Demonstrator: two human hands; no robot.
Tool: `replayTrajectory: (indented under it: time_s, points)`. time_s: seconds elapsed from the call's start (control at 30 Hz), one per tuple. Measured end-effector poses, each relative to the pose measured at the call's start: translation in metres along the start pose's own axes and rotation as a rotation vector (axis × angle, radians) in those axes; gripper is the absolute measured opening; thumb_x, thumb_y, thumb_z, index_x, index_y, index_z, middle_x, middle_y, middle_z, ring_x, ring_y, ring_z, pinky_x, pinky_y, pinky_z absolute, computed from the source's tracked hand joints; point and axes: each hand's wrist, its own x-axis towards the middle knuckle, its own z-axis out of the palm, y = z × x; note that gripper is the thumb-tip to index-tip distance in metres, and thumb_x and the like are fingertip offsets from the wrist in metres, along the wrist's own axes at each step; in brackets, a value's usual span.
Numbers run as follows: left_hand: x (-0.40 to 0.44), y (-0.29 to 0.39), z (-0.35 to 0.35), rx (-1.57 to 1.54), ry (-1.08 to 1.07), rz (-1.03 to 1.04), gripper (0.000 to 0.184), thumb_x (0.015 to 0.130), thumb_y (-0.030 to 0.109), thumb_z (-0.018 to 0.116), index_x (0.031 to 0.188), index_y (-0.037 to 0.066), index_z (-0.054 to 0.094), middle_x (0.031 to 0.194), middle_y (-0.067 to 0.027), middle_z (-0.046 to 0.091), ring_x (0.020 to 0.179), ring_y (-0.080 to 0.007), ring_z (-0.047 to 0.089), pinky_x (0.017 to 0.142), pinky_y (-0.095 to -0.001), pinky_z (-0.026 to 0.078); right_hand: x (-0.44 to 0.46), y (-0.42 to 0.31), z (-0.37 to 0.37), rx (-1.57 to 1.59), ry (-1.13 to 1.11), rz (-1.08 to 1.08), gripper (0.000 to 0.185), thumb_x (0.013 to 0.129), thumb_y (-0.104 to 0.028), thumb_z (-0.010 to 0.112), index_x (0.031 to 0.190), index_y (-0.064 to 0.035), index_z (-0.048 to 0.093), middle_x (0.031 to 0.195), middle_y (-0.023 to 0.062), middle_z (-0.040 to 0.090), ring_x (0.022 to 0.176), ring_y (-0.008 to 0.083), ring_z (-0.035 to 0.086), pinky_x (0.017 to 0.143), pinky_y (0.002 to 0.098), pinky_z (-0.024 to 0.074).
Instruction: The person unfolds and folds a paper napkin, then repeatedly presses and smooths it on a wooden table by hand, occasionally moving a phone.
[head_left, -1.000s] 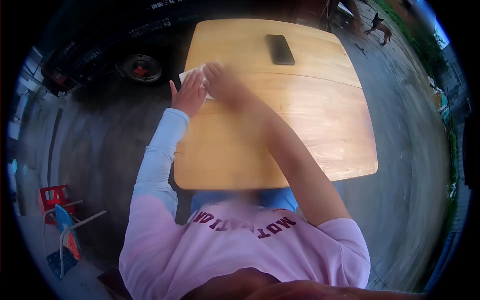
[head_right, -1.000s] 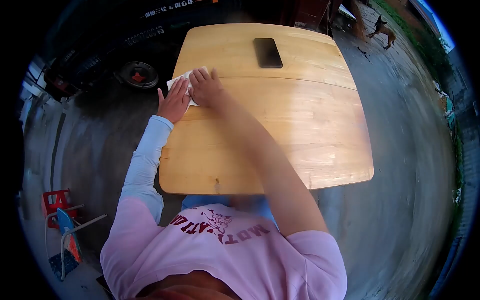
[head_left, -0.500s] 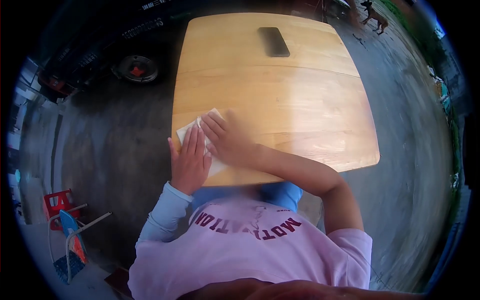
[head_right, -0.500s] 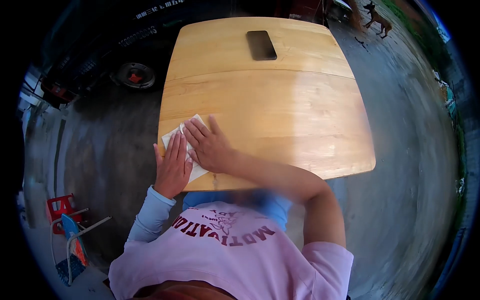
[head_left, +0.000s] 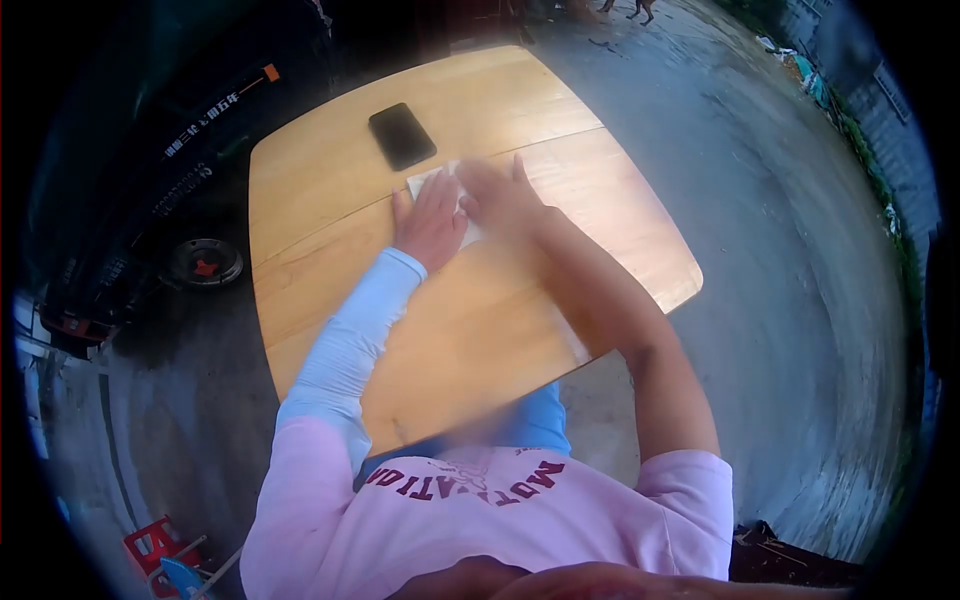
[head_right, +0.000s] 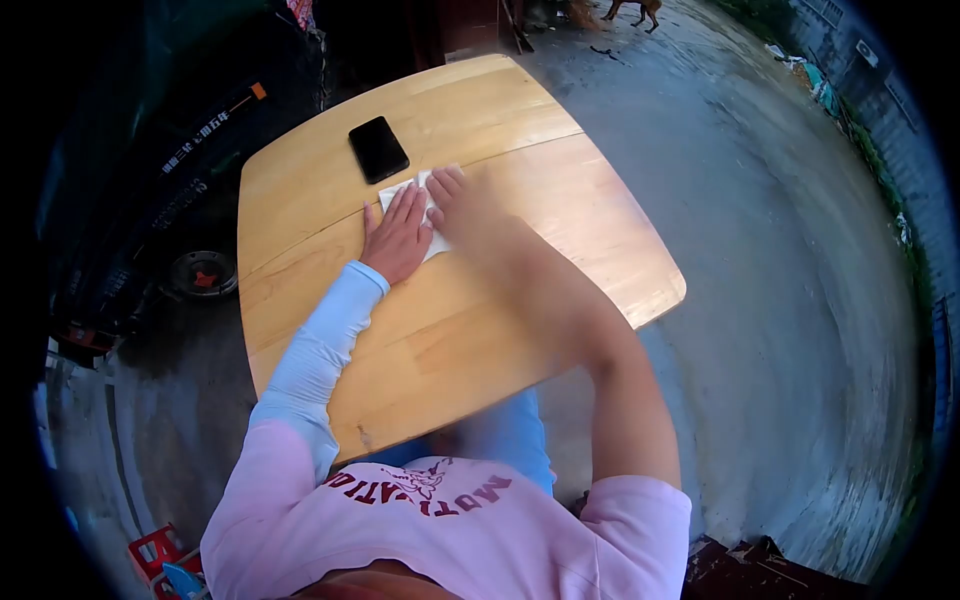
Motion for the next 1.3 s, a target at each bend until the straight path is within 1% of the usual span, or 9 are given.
replayTrajectory:
  time_s: [0.07, 0.27, 0.37, 0.47, 0.57, 0.87, 1.0, 1.13, 1.3]
  points:
    - [0.046, 0.033, 0.015, 0.019, -0.025, 0.051, 0.059, 0.098, 0.034, 0.037, 0.151, 0.008, 0.027, 0.161, -0.0069, 0.020, 0.149, -0.0212, 0.017, 0.112, -0.0697, 0.006, -0.011, 0.049, -0.008, -0.014, 0.032, 0.068, 0.050, 0.098, -0.033, 0.042, 0.141, -0.0070, 0.043, 0.151, 0.0079, 0.037, 0.144, 0.0233, 0.028, 0.108, 0.0689, 0.0211]
    - [0.143, 0.128, 0.029, 0.129, -0.102, 0.233, 0.056, 0.098, 0.032, 0.038, 0.148, 0.008, 0.031, 0.158, -0.0059, 0.024, 0.148, -0.0206, 0.019, 0.111, -0.0724, 0.010, -0.040, 0.147, -0.058, -0.137, -0.251, 0.244, 0.057, 0.100, -0.035, 0.034, 0.150, -0.0077, 0.029, 0.159, 0.0108, 0.023, 0.148, 0.0267, 0.020, 0.113, 0.0673, 0.0134]
    - [0.181, 0.149, 0.062, 0.114, -0.006, 0.210, 0.055, 0.098, 0.032, 0.036, 0.147, 0.009, 0.032, 0.157, -0.0047, 0.027, 0.146, -0.0184, 0.021, 0.110, -0.0732, 0.012, -0.051, 0.186, -0.042, 0.020, -0.089, 0.365, 0.058, 0.101, -0.037, 0.029, 0.152, -0.0087, 0.027, 0.160, 0.0103, 0.022, 0.148, 0.0283, 0.018, 0.115, 0.0642, 0.0129]
    - [0.181, 0.158, 0.066, 0.070, 0.016, 0.197, 0.054, 0.099, 0.033, 0.034, 0.148, 0.010, 0.033, 0.157, -0.0034, 0.027, 0.146, -0.0159, 0.021, 0.110, -0.0729, 0.011, -0.060, 0.182, -0.053, -0.092, -0.180, 0.348, 0.059, 0.102, -0.039, 0.027, 0.152, -0.0080, 0.027, 0.160, 0.0106, 0.021, 0.149, 0.0294, 0.016, 0.117, 0.0594, 0.0128]
    - [0.170, 0.163, 0.066, 0.008, -0.052, 0.221, 0.055, 0.100, 0.035, 0.032, 0.149, 0.011, 0.032, 0.158, -0.0030, 0.026, 0.147, -0.0142, 0.020, 0.110, -0.0722, 0.010, -0.082, 0.177, -0.036, -0.097, 0.108, 0.275, 0.029, 0.094, -0.018, 0.046, 0.114, -0.0005, 0.056, 0.146, 0.0149, 0.039, 0.143, 0.0302, 0.029, 0.110, 0.0634, 0.0280]
    - [0.052, 0.227, 0.061, -0.032, -0.036, 0.515, 0.057, 0.099, 0.037, 0.032, 0.149, 0.012, 0.033, 0.158, -0.0035, 0.027, 0.148, -0.0167, 0.019, 0.114, -0.0668, 0.004, -0.232, 0.120, -0.062, -0.053, -0.036, 0.542, 0.059, 0.100, -0.037, 0.033, 0.148, -0.0026, 0.030, 0.157, 0.0158, 0.025, 0.147, 0.0318, 0.020, 0.118, 0.0539, 0.0149]
    - [-0.001, 0.242, 0.064, -0.066, 0.006, 0.653, 0.055, 0.098, 0.038, 0.034, 0.146, 0.010, 0.038, 0.156, -0.0054, 0.031, 0.147, -0.0176, 0.022, 0.114, -0.0671, 0.005, -0.283, 0.064, -0.069, -0.092, 0.040, 0.649, 0.057, 0.099, -0.034, 0.035, 0.146, -0.0013, 0.034, 0.155, 0.0171, 0.031, 0.146, 0.0302, 0.025, 0.117, 0.0568, 0.0152]
    - [-0.050, 0.212, 0.035, -0.078, -0.015, 0.677, 0.053, 0.098, 0.034, 0.038, 0.145, 0.009, 0.039, 0.155, -0.0069, 0.033, 0.146, -0.0186, 0.025, 0.114, -0.0666, 0.006, -0.284, -0.004, -0.058, -0.127, 0.186, 0.655, 0.057, 0.098, -0.033, 0.040, 0.144, 0.0007, 0.036, 0.153, 0.0173, 0.033, 0.145, 0.0309, 0.026, 0.116, 0.0591, 0.0158]
    - [-0.119, 0.126, -0.014, -0.109, -0.084, 0.546, 0.056, 0.098, 0.030, 0.040, 0.149, 0.007, 0.033, 0.157, -0.0086, 0.030, 0.146, -0.0223, 0.024, 0.112, -0.0684, 0.004, -0.233, -0.096, -0.068, -0.026, 0.117, 0.520, 0.058, 0.097, -0.033, 0.044, 0.142, 0.0032, 0.039, 0.150, 0.0205, 0.037, 0.143, 0.0356, 0.028, 0.114, 0.0604, 0.0171]
